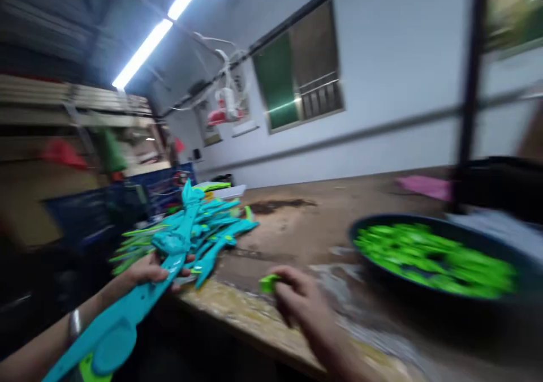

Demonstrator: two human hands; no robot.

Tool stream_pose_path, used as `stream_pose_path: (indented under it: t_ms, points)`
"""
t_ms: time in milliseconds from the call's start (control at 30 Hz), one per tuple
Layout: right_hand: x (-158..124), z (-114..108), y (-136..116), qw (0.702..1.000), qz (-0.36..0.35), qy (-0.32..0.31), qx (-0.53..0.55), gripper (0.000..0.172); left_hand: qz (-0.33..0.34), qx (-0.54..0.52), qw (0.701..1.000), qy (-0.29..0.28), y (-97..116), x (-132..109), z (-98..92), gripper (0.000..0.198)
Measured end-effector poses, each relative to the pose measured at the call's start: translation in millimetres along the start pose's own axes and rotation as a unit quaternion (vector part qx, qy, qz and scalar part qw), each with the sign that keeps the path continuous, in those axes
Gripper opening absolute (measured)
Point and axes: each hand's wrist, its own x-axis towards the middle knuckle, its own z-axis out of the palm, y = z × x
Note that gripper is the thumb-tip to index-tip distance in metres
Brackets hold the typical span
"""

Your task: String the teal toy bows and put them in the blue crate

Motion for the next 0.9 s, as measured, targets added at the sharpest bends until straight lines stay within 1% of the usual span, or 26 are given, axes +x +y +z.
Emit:
stream_pose_path:
  t_ms: [33,67,133,167,233,300,333,400,467,533,567,667,700,767,833,900]
  points:
    - [-9.5,-2.5,-0.4,0.999,0.022,0.018,0.016,0.023,-0.002,-0.016,1.0,-0.024,-21.4,10.9,25.4,0.049]
    - [-17.0,-0.9,0.6,0.998,0.047,0.03,0.041,0.024,0.002,-0.034,0.999,-0.036,-40.3,18.0,48.4,0.05]
    - [-27.7,8.9,3.5,0.99,0.082,0.049,0.1,0.027,0.009,-0.081,0.996,-0.041,-68.6,22.7,84.9,0.049]
    - [-32.3,14.4,4.0,0.987,0.09,0.057,0.121,0.03,0.002,-0.112,0.993,-0.045,-78.1,21.7,97.9,0.046]
    - [-41.9,22.2,2.3,0.982,0.094,0.069,0.151,0.036,-0.039,-0.181,0.981,-0.065,-90.0,16.6,114.2,0.039]
    - [-50.9,23.9,-0.5,0.978,0.091,0.074,0.175,0.042,-0.083,-0.241,0.963,-0.084,-97.2,10.7,121.2,0.038]
    - [-54.2,22.8,-0.9,0.976,0.09,0.074,0.181,0.043,-0.099,-0.258,0.958,-0.081,-100.6,8.3,122.9,0.041]
    - [-57.8,19.1,1.7,0.977,0.085,0.079,0.181,0.044,-0.108,-0.264,0.957,-0.054,-108.2,5.0,126.1,0.046]
    - [-58.7,15.5,7.1,0.979,0.073,0.089,0.169,0.045,-0.1,-0.249,0.963,-0.017,-116.8,4.1,131.3,0.054]
    - [-59.1,13.3,10.7,0.98,0.064,0.1,0.161,0.047,-0.069,-0.241,0.968,0.011,-124.6,4.8,138.6,0.057]
    - [-59.7,12.7,10.7,0.98,0.065,0.099,0.157,0.048,-0.053,-0.241,0.969,0.017,-127.8,5.5,142.4,0.055]
    - [-61.9,13.1,3.9,0.982,0.077,0.092,0.144,0.05,-0.022,-0.252,0.967,0.018,-135.1,7.3,150.0,0.039]
    - [-61.8,13.7,0.9,0.983,0.076,0.091,0.137,0.05,-0.021,-0.259,0.966,0.018,-137.2,7.7,150.7,0.036]
    - [-58.8,14.8,-3.0,0.989,0.057,0.094,0.103,0.043,-0.029,-0.28,0.959,0.025,-141.5,8.0,149.5,0.034]
    - [-52.2,15.2,-2.1,0.994,0.023,0.1,0.036,0.034,-0.036,-0.306,0.95,0.038,-146.4,7.8,146.3,0.037]
    - [-43.8,14.6,2.3,0.994,-0.013,0.101,-0.033,0.029,-0.038,-0.328,0.943,0.04,-152.1,6.4,142.8,0.042]
